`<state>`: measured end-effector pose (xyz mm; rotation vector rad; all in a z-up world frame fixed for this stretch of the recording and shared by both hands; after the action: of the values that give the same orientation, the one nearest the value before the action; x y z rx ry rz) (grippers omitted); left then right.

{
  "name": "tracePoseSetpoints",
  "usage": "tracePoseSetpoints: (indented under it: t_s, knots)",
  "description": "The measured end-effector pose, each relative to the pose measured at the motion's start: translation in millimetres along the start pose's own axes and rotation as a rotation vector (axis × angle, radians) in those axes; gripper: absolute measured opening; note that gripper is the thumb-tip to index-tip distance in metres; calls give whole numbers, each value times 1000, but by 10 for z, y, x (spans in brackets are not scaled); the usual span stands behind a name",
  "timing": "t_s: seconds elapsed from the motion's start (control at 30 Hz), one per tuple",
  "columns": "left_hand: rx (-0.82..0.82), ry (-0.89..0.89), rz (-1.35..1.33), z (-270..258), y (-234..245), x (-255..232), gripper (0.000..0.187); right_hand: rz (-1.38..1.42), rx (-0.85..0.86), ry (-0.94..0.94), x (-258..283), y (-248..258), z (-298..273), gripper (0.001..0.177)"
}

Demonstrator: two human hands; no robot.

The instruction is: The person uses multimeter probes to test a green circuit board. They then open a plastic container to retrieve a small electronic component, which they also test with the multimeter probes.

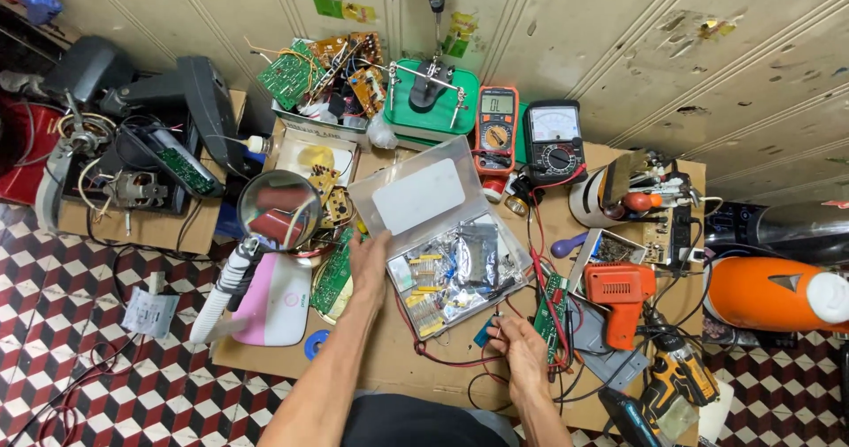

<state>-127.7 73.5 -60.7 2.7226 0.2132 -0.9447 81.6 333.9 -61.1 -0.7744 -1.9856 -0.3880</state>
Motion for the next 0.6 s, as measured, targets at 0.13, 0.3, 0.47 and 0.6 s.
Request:
tracePoseSetpoints:
  t_s: [0.13,0.3,0.47,0.6]
  knots:
    - [156,57,-159,-146,-4,-328,86,8,-31,-81,-29,-4,-4,25]
    - [293,-441,2,-684,326,-427,50,272,-93,-43,-108,156,13,25]
    - [283,-990,602,-1592,414,-55,51,303,-191,50,-126,360,-7,24]
    - [377,-1151,952,-1590,29,447,61,271,-272,133,92,296,-128,23]
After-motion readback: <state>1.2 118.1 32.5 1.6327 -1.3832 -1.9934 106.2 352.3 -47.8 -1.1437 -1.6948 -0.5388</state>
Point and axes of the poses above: each hand's wrist, its own z-axis towards the middle knuckle, its own y-axis out of the back of the hand, x = y × z, the point moved 4 cm from there along z, towards the middle knuckle, and after that the axes turned 13 degrees about y, right-handed, at the moved point
